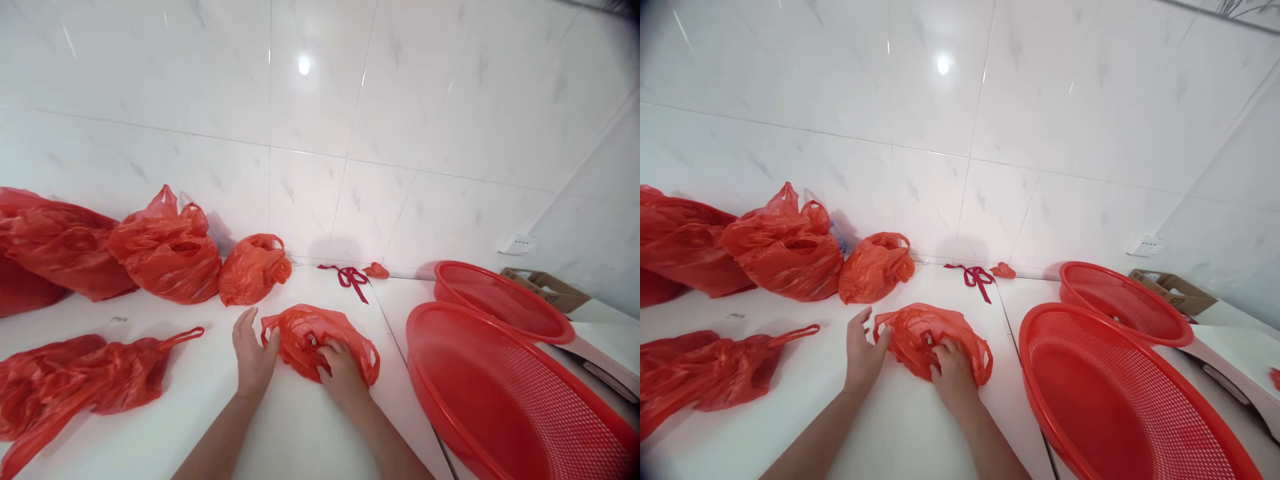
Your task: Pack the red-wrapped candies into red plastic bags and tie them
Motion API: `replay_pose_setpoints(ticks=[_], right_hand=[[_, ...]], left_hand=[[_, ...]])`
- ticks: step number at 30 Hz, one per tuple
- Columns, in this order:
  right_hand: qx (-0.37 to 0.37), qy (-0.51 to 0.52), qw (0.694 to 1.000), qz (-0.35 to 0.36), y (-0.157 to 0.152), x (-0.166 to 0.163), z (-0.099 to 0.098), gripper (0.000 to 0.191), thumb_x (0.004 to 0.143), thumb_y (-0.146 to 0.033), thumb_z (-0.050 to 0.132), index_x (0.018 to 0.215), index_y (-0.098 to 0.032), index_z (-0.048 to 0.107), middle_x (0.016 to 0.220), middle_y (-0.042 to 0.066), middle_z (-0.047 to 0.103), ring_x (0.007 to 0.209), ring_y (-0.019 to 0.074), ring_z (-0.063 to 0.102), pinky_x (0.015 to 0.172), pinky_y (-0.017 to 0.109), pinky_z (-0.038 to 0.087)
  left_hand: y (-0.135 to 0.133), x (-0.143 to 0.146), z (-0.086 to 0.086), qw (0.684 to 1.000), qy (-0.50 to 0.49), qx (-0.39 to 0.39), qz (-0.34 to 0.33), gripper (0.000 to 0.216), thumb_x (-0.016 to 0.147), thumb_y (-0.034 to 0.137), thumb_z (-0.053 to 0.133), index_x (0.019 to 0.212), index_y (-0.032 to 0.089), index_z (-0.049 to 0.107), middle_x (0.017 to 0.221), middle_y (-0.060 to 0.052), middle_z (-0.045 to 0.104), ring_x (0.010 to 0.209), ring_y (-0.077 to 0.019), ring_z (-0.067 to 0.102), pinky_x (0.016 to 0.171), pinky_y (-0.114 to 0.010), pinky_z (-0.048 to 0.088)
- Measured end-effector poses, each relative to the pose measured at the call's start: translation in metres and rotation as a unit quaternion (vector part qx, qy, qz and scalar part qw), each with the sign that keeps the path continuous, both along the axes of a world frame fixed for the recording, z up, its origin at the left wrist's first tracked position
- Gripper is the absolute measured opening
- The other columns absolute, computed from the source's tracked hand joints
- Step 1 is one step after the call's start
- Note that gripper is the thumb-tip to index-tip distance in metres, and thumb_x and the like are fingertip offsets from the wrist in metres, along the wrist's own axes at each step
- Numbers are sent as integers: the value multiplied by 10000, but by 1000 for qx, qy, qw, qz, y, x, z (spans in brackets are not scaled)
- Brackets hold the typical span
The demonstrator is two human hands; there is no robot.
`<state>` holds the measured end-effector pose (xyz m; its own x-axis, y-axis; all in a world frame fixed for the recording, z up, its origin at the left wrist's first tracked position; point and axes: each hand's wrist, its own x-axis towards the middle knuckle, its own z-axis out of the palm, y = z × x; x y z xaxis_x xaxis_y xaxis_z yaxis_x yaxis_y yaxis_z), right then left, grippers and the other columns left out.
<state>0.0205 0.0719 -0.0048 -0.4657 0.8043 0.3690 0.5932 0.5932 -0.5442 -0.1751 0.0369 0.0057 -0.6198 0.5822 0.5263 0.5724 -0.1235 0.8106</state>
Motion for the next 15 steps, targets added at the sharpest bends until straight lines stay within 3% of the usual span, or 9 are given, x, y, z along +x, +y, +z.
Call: replay_pose_setpoints(ticks=[2, 3, 6, 9, 15], right_hand=[[-5, 15, 1000, 7, -2, -1, 1, 341, 720, -69, 500, 958, -250, 666, 1093, 51, 609, 1044, 247, 542, 916, 407, 461], [-7, 26, 1000, 14, -2, -1, 2, 343, 723, -62, 493, 951, -249, 668, 1070, 45, 617, 1038, 239, 543, 919, 398, 458], [3, 68, 997, 29, -4, 0, 7, 344, 757, -54, 450, 953, -233, 669, 1016, 42, 632, 1012, 211, 550, 916, 372, 452], [23, 101, 995, -13, -2, 5, 12, 311, 822, -91, 399, 960, -208, 653, 998, 59, 629, 960, 194, 566, 876, 364, 466], [0, 122, 987, -107, 8, 21, 12, 272, 887, -218, 361, 999, -206, 609, 996, 65, 628, 917, 195, 597, 811, 377, 494]], left_hand=[[-5, 6, 5, 990, 123, 49, 37, 513, 804, 313, 576, 1276, 172, 433, 1330, -157, 434, 1256, -285, 397, 1035, -458, 350], [-8, 9, 7, 982, 176, 65, 17, 439, 816, 277, 564, 1237, 187, 475, 1313, -145, 454, 1247, -278, 411, 1042, -456, 347], [-12, 23, 6, 945, 288, 53, -144, 259, 860, 167, 480, 1093, 225, 577, 1126, -87, 592, 1068, -213, 548, 938, -379, 447], [-12, 35, 2, 902, 334, -19, -274, 262, 867, 125, 434, 1032, 221, 613, 962, -56, 654, 914, -188, 596, 836, -350, 484], [-10, 37, 0, 881, 339, -128, -305, 185, 813, 158, 512, 913, 226, 652, 793, -27, 681, 764, -205, 607, 889, -443, 433]])
